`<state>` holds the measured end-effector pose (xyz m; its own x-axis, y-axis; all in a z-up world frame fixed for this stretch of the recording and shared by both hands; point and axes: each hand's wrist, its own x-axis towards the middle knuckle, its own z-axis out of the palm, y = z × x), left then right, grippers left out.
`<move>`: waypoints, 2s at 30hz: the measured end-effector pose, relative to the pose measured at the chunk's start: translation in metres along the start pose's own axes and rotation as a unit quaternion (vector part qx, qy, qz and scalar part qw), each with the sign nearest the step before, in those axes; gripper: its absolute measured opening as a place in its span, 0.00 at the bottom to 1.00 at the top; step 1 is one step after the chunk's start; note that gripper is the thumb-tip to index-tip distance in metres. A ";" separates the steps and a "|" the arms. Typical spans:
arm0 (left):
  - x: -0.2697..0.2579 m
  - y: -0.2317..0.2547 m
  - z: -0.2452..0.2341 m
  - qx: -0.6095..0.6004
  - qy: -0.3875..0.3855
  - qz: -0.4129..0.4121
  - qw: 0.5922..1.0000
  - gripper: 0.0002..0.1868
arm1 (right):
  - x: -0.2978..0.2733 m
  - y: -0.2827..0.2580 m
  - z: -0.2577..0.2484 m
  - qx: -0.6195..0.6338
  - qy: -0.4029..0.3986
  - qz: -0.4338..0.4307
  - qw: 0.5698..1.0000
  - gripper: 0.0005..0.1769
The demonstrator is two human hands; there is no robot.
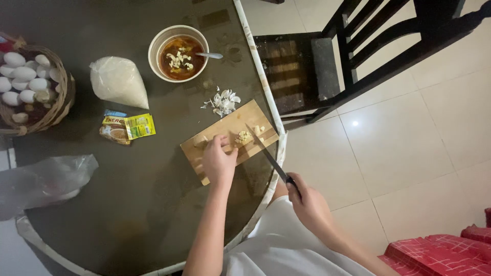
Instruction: Chopping garlic on a board and adding the pieces into a bowl containing liquid sauce.
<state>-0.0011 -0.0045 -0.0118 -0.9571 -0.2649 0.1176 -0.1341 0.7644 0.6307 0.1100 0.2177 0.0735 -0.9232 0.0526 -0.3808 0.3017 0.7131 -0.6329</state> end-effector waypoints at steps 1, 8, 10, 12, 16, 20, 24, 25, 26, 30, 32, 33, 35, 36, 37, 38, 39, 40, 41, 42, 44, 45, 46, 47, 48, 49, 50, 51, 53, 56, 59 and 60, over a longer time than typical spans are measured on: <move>0.000 -0.002 0.001 0.009 -0.021 0.000 1.000 0.21 | -0.002 -0.005 -0.004 0.040 -0.042 0.063 0.996 0.19; 0.006 0.000 0.017 -0.084 -0.027 0.037 0.995 0.18 | -0.013 -0.003 0.006 0.227 -0.117 0.209 0.944 0.19; 0.008 0.003 0.019 -0.108 -0.040 0.024 0.993 0.17 | -0.012 -0.002 0.011 0.240 -0.117 0.215 0.939 0.19; 0.012 0.003 0.022 -0.134 -0.054 0.014 0.989 0.17 | -0.010 -0.001 0.016 0.254 -0.115 0.221 0.934 0.19; 0.017 -0.003 0.025 -0.107 -0.060 0.023 0.992 0.18 | 0.000 0.001 0.025 0.286 -0.120 0.212 0.927 0.19; 0.017 0.000 0.019 -0.096 -0.078 0.030 0.992 0.21 | 0.015 0.013 0.042 0.326 -0.138 0.189 0.916 0.20; 0.020 -0.007 0.024 -0.109 -0.084 0.010 0.990 0.22 | 0.025 0.015 0.057 0.338 -0.162 0.168 0.912 0.20; 0.020 -0.009 0.026 -0.118 -0.086 0.003 0.989 0.23 | 0.027 0.018 0.061 0.346 -0.170 0.162 0.908 0.21; 0.020 -0.012 0.027 -0.126 -0.088 -0.003 0.988 0.23 | 0.029 0.020 0.066 0.355 -0.179 0.155 0.904 0.21; 0.020 -0.011 0.023 -0.159 -0.084 -0.030 0.983 0.21 | 0.035 0.030 0.078 0.385 -0.191 0.137 0.892 0.21; 0.022 -0.005 0.016 -0.211 -0.076 -0.058 0.973 0.19 | 0.038 0.024 0.074 0.407 -0.199 0.153 0.878 0.21; 0.023 -0.006 0.016 -0.212 -0.075 -0.059 0.973 0.19 | 0.038 0.020 0.071 0.406 -0.199 0.152 0.879 0.21; 0.026 -0.005 0.013 -0.222 -0.075 -0.070 0.970 0.19 | 0.039 0.011 0.063 0.419 -0.209 0.195 0.862 0.21; 0.028 -0.007 0.013 -0.222 -0.073 -0.071 0.970 0.19 | 0.041 0.010 0.062 0.417 -0.211 0.195 0.862 0.21; 0.031 -0.009 0.013 -0.226 -0.068 -0.067 0.969 0.19 | 0.044 0.008 0.060 0.421 -0.214 0.195 0.860 0.21; 0.034 -0.011 0.013 -0.229 -0.064 -0.062 0.969 0.19 | 0.047 0.006 0.059 0.425 -0.217 0.196 0.857 0.21; 0.038 -0.013 0.013 -0.230 -0.060 -0.064 0.969 0.19 | 0.050 0.002 0.057 0.421 -0.219 0.194 0.858 0.21; 0.043 -0.015 0.013 -0.252 -0.053 -0.059 0.965 0.19 | 0.053 -0.003 0.055 0.420 -0.215 0.189 0.861 0.21; 0.050 -0.016 0.012 -0.273 -0.043 -0.053 0.960 0.19 | 0.058 -0.009 0.053 0.419 -0.213 0.182 0.864 0.21; 0.059 -0.013 0.007 -0.273 -0.036 -0.054 0.960 0.19 | 0.065 -0.016 0.051 0.416 -0.217 0.177 0.865 0.21; 0.082 -0.008 -0.002 -0.268 -0.011 -0.049 0.962 0.19 | 0.083 -0.029 0.048 0.426 -0.206 0.182 0.862 0.20; 0.094 -0.005 -0.009 -0.269 -0.004 -0.047 0.962 0.19 | 0.091 -0.041 0.045 0.423 -0.208 0.176 0.864 0.20; 0.106 -0.002 -0.016 -0.264 0.003 -0.051 0.963 0.19 | 0.100 -0.054 0.040 0.409 -0.202 0.174 0.873 0.20; 0.120 0.003 -0.023 -0.259 0.010 -0.057 0.964 0.19 | 0.110 -0.066 0.034 0.395 -0.198 0.172 0.880 0.21; 0.136 0.005 -0.025 -0.259 0.018 -0.057 0.964 0.19 | 0.123 -0.080 0.026 0.392 -0.201 0.166 0.882 0.21; 0.152 0.006 -0.028 -0.278 0.026 -0.055 0.959 0.19 | 0.136 -0.095 0.020 0.365 -0.197 0.151 0.897 0.21; 0.168 0.007 -0.032 -0.297 0.034 -0.052 0.953 0.20 | 0.148 -0.110 0.013 0.338 -0.192 0.135 0.912 0.21; 0.184 0.005 -0.033 -0.298 0.041 -0.051 0.952 0.20 | 0.164 -0.118 0.013 0.335 -0.193 0.129 0.913 0.21; 0.215 0.004 -0.034 -0.302 0.067 -0.037 0.950 0.21 | 0.195 -0.132 0.012 0.311 -0.189 0.096 0.926 0.20; 0.256 -0.017 -0.020 -0.261 0.090 -0.038 0.960 0.21 | 0.235 -0.152 0.007 0.270 -0.164 0.046 0.948 0.19; 0.274 -0.025 -0.019 -0.142 0.114 -0.050 0.982 0.18 | 0.258 -0.175 -0.005 0.212 -0.149 0.000 0.966 0.19; 0.276 -0.024 -0.020 -0.142 0.117 -0.054 0.981 0.18 | 0.266 -0.170 -0.001 0.209 -0.152 -0.001 0.966 0.19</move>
<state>-0.2565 -0.1077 0.0204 -0.8515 -0.4888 0.1895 -0.1231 0.5378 0.8340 -0.1875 0.1112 0.0803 -0.8308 -0.2019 -0.5187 0.4274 0.3656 -0.8268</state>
